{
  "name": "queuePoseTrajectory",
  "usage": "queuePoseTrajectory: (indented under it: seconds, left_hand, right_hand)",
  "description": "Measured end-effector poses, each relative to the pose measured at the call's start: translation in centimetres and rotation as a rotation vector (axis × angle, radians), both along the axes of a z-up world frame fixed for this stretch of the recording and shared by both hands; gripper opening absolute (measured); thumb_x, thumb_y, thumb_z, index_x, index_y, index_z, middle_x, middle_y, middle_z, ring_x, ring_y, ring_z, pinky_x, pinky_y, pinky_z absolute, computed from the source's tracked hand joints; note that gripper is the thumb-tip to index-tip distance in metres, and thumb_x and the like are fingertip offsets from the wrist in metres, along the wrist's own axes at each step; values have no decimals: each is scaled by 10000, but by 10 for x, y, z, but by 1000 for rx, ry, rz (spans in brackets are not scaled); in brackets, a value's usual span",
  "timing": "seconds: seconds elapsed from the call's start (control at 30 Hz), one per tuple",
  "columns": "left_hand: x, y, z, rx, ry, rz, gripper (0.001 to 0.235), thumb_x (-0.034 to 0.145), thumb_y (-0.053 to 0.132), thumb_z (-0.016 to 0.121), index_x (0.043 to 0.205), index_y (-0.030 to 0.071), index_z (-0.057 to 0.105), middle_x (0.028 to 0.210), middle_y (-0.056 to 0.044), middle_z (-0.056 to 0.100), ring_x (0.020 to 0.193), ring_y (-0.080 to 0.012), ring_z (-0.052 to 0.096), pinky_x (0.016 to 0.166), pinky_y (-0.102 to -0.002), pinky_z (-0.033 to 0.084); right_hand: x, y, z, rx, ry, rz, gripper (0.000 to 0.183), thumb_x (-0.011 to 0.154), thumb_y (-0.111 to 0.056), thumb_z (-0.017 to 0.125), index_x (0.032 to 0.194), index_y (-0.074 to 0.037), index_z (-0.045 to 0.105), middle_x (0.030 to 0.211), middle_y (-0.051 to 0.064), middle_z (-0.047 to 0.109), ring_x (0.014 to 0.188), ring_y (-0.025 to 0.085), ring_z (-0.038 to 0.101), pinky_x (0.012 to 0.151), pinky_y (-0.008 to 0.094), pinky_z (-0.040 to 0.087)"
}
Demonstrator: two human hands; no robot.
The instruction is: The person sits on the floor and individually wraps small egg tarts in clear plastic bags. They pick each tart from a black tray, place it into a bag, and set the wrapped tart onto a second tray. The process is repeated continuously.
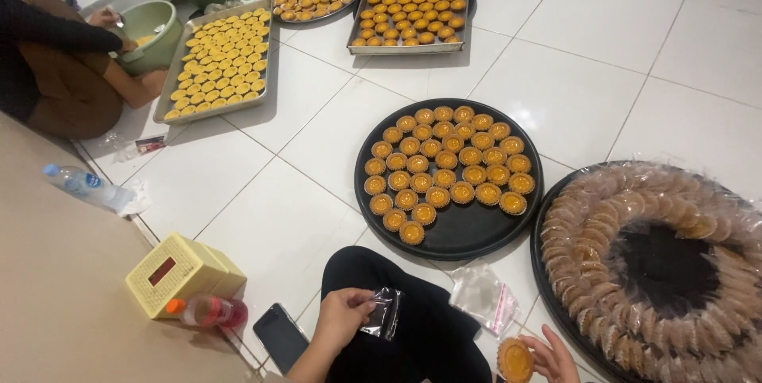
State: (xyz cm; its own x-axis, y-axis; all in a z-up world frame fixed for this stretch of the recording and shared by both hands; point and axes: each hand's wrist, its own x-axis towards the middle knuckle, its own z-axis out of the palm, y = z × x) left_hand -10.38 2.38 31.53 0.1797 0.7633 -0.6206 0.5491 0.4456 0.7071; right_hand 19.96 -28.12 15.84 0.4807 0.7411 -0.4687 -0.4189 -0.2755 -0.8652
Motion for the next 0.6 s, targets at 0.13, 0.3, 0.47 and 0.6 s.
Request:
queuePoseTrajectory:
  seconds: [0.13,0.3,0.47,0.6]
  left_hand:
    - [0,-5,-12,97,-66,20,456,788,123,855,1237,106,777,768,28,728,734,-75,666,730,-224,567]
    - [22,-15,15,-20,-292,118,291,878,26,745,1163,18,805,842,-128,789,706,-173,712,711,-263,587]
    - [51,-15,32,15,-451,75,302,880,1,707,1178,14,759,927,-146,777,740,-199,724,719,-284,605]
    - [82,-13,80,89,-612,9,313,866,57,736,1168,-19,754,793,-182,775,694,-232,748,743,-318,643]
  right_hand:
    - [0,-2,-17,35,-15,66,1362,417,-282,885,1619,-217,248,1488,225,594,1343,391,612,1074,496,442]
    - [-15,8,14,53,-176,55,1357,486,164,953,1601,-207,273,1453,186,634,1316,292,629,1081,430,441]
    - [-48,62,179,155,-567,39,1209,535,72,898,1564,-155,305,1368,155,678,1280,252,657,1114,464,468]
    - [-51,95,264,259,-762,-36,1115,586,83,839,1551,-109,314,1303,159,659,1177,236,655,1069,385,524]
